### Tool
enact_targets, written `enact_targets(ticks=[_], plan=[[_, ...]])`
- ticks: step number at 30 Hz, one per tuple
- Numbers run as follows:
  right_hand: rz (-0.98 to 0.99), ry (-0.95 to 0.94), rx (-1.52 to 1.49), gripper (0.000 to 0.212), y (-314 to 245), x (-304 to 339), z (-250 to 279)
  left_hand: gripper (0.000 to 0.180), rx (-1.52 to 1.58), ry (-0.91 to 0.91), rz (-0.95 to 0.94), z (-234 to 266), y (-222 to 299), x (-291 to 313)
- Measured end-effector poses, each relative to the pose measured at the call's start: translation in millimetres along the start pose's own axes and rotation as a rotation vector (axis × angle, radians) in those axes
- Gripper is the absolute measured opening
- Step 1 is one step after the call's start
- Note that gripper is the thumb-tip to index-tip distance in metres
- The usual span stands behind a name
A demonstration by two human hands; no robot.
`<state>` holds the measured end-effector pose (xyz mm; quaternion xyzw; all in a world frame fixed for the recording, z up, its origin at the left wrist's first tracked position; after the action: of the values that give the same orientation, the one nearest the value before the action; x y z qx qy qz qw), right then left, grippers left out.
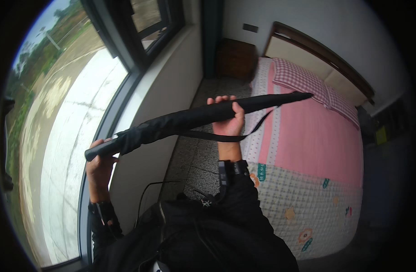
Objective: The person sweeps the bedroom floor with a broom, then picks up a black umbrella from a clothes rack, opens and closes it, and hangs it back on the rack. The person resumes sweeping near the rack.
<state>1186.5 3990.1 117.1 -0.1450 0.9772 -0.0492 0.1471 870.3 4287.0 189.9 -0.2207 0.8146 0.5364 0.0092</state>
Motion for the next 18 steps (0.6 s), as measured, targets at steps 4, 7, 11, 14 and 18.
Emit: enact_targets(ticks=[4,7,11,14,18], plan=[[0.110,0.071,0.067,0.022,-10,1,8,0.065,0.073,-0.070,0.014,33,-21,10],[0.188,0.198,0.147,0.029,-25,-1,19,0.058,-0.106,0.097,0.010,88,-34,24],[0.266,0.281,0.173,0.034,-46,-9,34,0.049,0.148,0.188,0.170,143,-57,24],[0.256,0.293,0.194,0.029,-51,-11,41,0.049,0.192,0.159,0.226,151,-64,31],[0.283,0.288,0.203,0.022,-47,-3,30,0.063,-0.709,0.577,0.133,151,-23,32]])
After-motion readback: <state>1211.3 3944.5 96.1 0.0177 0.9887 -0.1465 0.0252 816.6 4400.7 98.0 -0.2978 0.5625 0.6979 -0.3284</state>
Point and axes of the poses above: each hand's wrist, its own x-axis away from the middle knuckle, its own z-axis out of the back of the hand, y = z × x, the point moved 6 cm from there along -x, towards the middle knuckle, and after that the axes turned 7 degrees about -y, right-handed, at the moved point
